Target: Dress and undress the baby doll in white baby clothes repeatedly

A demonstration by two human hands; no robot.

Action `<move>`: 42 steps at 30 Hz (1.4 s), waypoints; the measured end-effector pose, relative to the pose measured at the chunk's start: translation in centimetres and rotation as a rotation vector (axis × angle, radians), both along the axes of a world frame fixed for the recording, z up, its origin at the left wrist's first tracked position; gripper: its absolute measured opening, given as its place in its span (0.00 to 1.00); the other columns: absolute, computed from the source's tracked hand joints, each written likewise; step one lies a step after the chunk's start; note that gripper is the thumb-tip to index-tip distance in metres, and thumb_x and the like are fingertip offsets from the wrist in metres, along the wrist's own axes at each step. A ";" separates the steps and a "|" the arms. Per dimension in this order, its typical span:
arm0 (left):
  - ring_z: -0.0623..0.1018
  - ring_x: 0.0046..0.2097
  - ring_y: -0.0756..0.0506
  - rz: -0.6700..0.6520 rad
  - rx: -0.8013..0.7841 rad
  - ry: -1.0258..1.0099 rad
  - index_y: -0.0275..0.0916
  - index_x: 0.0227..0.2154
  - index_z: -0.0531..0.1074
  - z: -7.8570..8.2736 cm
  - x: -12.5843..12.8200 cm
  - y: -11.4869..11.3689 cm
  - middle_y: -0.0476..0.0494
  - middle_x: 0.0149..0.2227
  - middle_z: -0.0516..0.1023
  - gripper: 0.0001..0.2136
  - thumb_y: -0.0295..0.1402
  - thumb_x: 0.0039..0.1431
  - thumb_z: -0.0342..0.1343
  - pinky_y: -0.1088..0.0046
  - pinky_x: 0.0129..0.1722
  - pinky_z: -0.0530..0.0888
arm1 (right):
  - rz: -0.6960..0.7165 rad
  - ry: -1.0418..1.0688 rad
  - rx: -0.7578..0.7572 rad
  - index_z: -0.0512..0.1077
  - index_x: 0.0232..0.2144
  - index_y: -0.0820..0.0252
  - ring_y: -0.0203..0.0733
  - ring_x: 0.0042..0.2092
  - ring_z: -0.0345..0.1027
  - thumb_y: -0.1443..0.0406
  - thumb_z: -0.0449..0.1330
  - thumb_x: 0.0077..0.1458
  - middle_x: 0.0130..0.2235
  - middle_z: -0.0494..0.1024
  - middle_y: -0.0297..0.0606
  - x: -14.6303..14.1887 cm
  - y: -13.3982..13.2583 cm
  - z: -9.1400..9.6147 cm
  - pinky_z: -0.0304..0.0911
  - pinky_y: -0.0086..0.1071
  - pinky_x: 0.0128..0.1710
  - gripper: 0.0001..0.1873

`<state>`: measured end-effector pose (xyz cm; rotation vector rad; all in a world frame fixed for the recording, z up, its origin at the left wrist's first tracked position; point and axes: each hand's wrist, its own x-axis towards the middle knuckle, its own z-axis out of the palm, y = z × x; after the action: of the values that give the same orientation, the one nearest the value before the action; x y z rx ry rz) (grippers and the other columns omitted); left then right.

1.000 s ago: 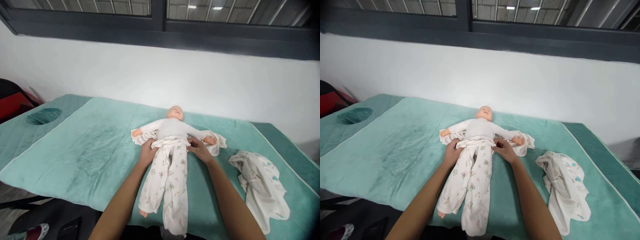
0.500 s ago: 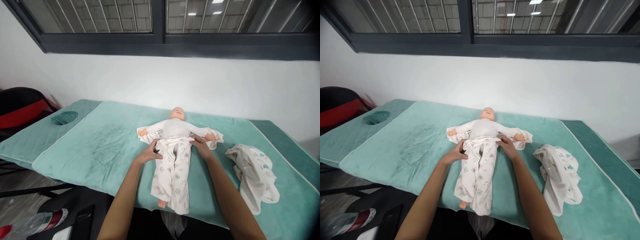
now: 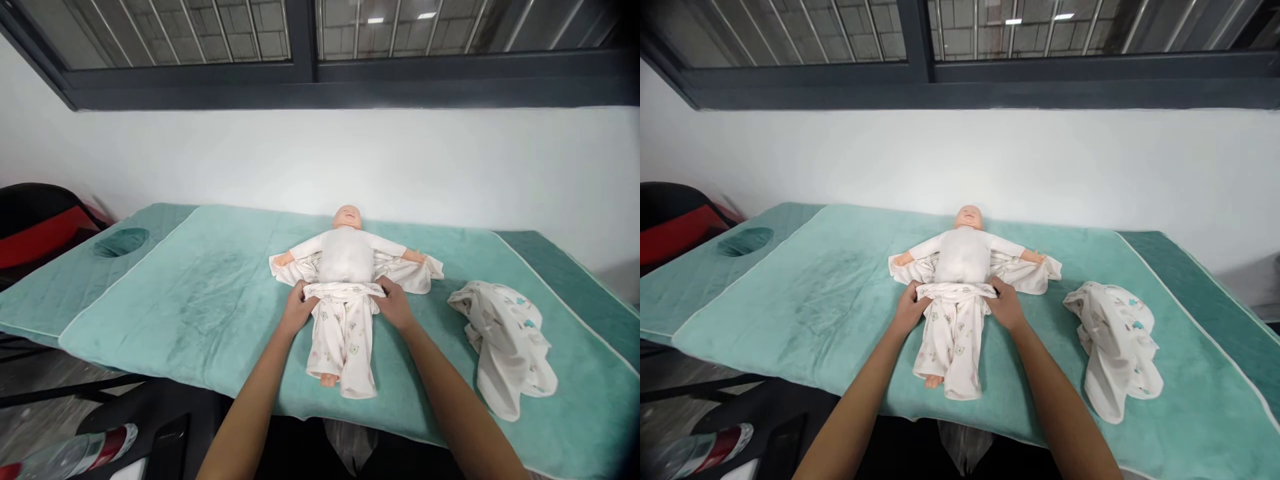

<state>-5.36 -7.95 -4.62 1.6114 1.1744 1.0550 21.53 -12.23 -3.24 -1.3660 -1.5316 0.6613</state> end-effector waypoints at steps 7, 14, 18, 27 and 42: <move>0.72 0.44 0.44 -0.352 -0.098 -0.035 0.37 0.46 0.68 1.4 -1.2 0.0 0.46 0.41 0.72 0.24 0.43 0.49 0.66 0.71 0.44 0.69 | 0.197 0.071 -0.056 0.68 0.35 0.55 0.42 0.39 0.62 0.58 0.63 0.53 0.36 0.70 0.33 1.0 -1.1 0.8 0.59 0.34 0.41 0.11; 0.72 0.50 0.41 -0.422 0.122 0.174 0.38 0.42 0.73 2.7 -1.5 -2.2 0.41 0.49 0.70 0.20 0.43 0.49 0.67 0.67 0.51 0.69 | 0.268 -0.126 -0.112 0.65 0.23 0.57 0.40 0.32 0.60 0.54 0.65 0.54 0.27 0.67 0.32 0.4 -4.9 0.1 0.54 0.33 0.33 0.18; 0.74 0.41 0.42 -0.177 0.134 0.256 0.38 0.32 0.72 1.6 -0.8 -4.4 0.45 0.36 0.75 0.10 0.40 0.53 0.61 0.66 0.44 0.70 | 0.158 0.015 -0.169 0.61 0.20 0.57 0.37 0.27 0.54 0.55 0.63 0.54 0.22 0.60 0.29 -0.2 -5.6 -1.1 0.49 0.31 0.28 0.20; 0.72 0.57 0.39 -0.296 -0.025 0.235 0.44 0.59 0.62 4.7 -2.3 -9.4 0.41 0.57 0.71 0.31 0.43 0.53 0.64 0.61 0.56 0.70 | 0.212 0.103 -0.250 0.68 0.48 0.55 0.52 0.48 0.68 0.51 0.69 0.48 0.46 0.75 0.39 -1.2 -10.1 0.4 0.65 0.43 0.48 0.28; 0.67 0.61 0.34 -0.276 0.255 0.400 0.50 0.65 0.55 3.0 0.1 -14.1 0.38 0.59 0.63 0.41 0.42 0.50 0.67 0.54 0.59 0.69 | 0.053 -0.030 -0.138 0.67 0.45 0.52 0.56 0.45 0.68 0.64 0.68 0.41 0.44 0.74 0.41 -4.2 -14.4 -1.2 0.65 0.49 0.46 0.26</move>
<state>-5.30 -22.05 -1.66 2.1884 1.0540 0.7446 17.38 -26.64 -4.48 -1.4480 -1.5751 0.7955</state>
